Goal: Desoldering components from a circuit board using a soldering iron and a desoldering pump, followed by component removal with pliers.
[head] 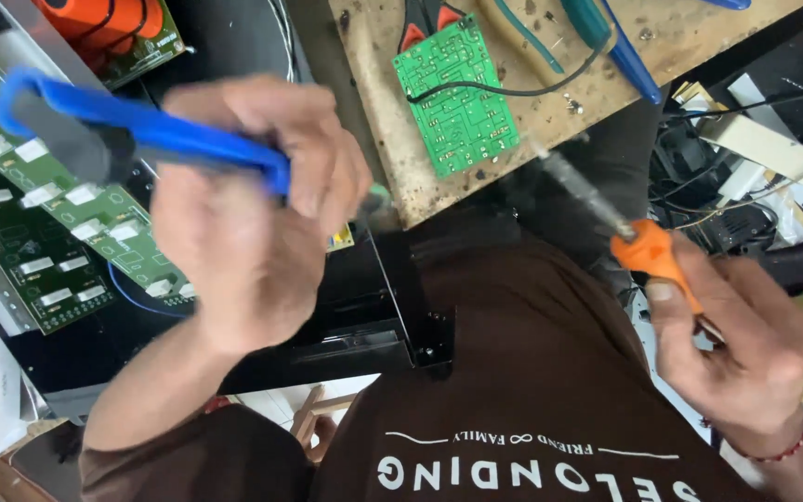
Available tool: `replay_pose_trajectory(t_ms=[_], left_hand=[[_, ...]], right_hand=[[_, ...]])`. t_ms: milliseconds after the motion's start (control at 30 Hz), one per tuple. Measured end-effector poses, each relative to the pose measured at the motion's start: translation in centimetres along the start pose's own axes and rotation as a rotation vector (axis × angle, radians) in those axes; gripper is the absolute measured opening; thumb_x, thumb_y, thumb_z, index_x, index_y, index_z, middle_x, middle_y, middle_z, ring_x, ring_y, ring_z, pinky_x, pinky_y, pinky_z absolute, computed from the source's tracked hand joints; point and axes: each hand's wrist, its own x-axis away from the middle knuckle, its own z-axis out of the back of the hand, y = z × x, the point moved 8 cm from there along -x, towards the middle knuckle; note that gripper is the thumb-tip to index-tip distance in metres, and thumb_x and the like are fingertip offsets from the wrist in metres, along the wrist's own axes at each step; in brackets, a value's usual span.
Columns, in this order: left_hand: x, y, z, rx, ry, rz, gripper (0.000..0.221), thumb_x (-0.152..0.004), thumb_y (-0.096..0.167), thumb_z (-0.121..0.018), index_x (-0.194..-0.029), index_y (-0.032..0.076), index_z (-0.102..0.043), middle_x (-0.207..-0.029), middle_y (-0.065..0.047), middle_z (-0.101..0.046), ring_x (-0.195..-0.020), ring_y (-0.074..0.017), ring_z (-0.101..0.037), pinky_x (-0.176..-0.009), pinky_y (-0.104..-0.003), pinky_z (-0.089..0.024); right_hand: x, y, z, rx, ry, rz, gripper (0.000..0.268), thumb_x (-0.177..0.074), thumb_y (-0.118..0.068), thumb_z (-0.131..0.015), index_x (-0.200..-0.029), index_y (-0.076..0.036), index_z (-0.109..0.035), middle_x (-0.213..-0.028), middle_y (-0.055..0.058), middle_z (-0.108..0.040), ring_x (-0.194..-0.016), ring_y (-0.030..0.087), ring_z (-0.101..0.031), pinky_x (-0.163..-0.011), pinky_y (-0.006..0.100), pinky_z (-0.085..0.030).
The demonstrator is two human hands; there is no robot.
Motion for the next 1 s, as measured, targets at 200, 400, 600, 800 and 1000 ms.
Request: replay_pose_trajectory(t_ms=[200,400,600,800,1000], left_hand=[[-2.5,-0.1,-0.2,-0.033,-0.101,0.120,0.066,-0.102,0.071,-0.033,-0.107,0.011,-0.061,-0.076,-0.001,-0.045,-0.060,-0.0135,-0.037,-0.060,-0.030,-0.037],[-4.4,-1.0,-0.5,0.074,0.090,-0.074,0.028,-0.107,0.026,-0.041,-0.091,0.004,-0.037,-0.065,-0.014,-0.036,-0.046,-0.0214,-0.031,-0.043,-0.034,-0.024],[-2.7,-5.2,0.0,0.088,0.047,-0.205,0.031,-0.124,0.009,-0.036,-0.139,0.019,-0.061,-0.080,-0.018,-0.051,-0.049,-0.0258,-0.042,-0.041,-0.035,-0.042],[-4.4,-5.3,-2.9,-0.212,-0.271,-0.195,0.015,-0.118,0.027,-0.044,-0.123,0.013,-0.040,-0.103,-0.009,-0.049,-0.094,-0.0242,-0.050,-0.093,-0.038,-0.048],[-3.2,-8.0,-1.9,-0.031,-0.343,-0.086,0.030,-0.122,0.006,-0.058,-0.147,0.016,-0.045,-0.130,-0.009,-0.056,-0.131,-0.0285,-0.067,-0.130,-0.043,-0.061]], right_hand=[[0.4,0.7,-1.2,0.074,-0.083,-0.039,0.034,-0.106,-0.003,-0.074,-0.136,0.012,-0.074,-0.079,0.016,-0.053,-0.055,0.022,-0.039,-0.052,0.036,-0.038],[0.7,1.3,-1.5,0.108,-0.102,-0.035,0.036,-0.105,-0.006,-0.077,-0.138,0.010,-0.075,-0.082,0.016,-0.056,-0.054,0.022,-0.039,-0.051,0.037,-0.038],[0.0,0.9,-1.7,0.097,-0.149,-0.068,0.035,-0.104,-0.004,-0.074,-0.135,0.011,-0.074,-0.076,0.013,-0.044,-0.056,0.022,-0.039,-0.050,0.035,-0.036],[-0.2,0.5,-1.6,0.191,-0.163,-0.010,0.032,-0.106,-0.007,-0.076,-0.134,0.007,-0.077,-0.084,0.010,-0.055,-0.060,0.022,-0.048,-0.055,0.038,-0.043],[-0.5,0.6,-1.2,0.270,-0.196,0.004,0.031,-0.105,-0.012,-0.079,-0.132,0.005,-0.082,-0.084,0.010,-0.059,-0.054,0.021,-0.047,-0.049,0.038,-0.041]])
